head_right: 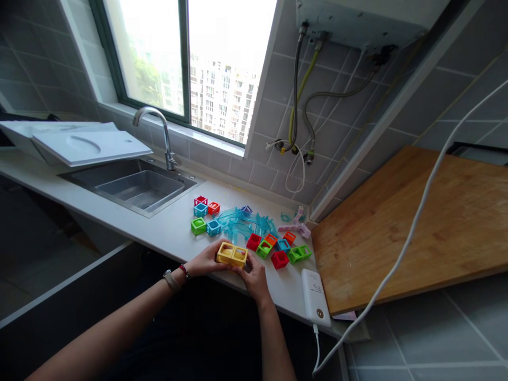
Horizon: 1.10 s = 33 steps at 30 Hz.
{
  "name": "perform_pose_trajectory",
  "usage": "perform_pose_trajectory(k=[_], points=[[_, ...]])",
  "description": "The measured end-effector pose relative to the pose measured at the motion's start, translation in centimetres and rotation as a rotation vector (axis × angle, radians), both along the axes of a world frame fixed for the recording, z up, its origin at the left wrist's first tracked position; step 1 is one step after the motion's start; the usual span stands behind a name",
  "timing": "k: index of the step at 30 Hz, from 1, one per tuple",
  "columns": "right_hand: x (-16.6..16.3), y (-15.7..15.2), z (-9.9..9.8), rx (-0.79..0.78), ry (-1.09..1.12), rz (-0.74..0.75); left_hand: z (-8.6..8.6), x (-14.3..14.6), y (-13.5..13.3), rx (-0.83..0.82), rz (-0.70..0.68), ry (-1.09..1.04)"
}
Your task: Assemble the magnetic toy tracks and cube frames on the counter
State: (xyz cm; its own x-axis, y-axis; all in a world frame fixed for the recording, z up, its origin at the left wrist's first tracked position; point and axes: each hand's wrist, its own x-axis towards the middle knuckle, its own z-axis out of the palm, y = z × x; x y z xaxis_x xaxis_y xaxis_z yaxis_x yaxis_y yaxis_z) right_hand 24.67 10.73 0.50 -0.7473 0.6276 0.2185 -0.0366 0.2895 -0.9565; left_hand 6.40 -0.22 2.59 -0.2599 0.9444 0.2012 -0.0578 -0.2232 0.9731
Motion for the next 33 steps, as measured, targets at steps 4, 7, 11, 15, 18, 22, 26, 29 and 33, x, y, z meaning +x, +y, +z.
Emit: perform_pose_trajectory(k=[4,7,11,15,18,22,26,29,33], points=[[-0.1,-0.1,-0.4,0.136,-0.048,-0.067,0.1,-0.3,0.0,-0.032,-0.036,0.054],[0.0,-0.1,-0.9,0.126,-0.036,-0.097,0.8,-0.5,-0.3,-0.105,-0.065,0.049],[0.3,0.2,-1.4,0.012,0.051,-0.043,3.5,-1.7,0.1,-0.146,0.074,0.006],[0.4,0.0,-1.0,-0.015,0.038,-0.065,7.4,-5.9,2.9,-0.190,0.231,-0.038],[0.3,-0.4,-0.2,0.076,-0.040,-0.073,9.7,-10.8,7.0,-0.256,0.297,0.029],[0.3,-0.9,1.0,0.168,-0.078,-0.065,11.0,-17.4,13.2,-0.378,0.387,0.151],[0.3,-1.1,1.6,0.160,-0.092,-0.069,10.4,-21.4,18.3,-0.386,0.443,0.294],[0.3,-1.2,1.8,0.151,-0.104,-0.069,8.9,-22.4,21.1,-0.354,0.395,0.389],[0.2,-1.1,1.6,0.138,-0.113,-0.061,6.3,-22.6,24.4,-0.315,0.335,0.520]])
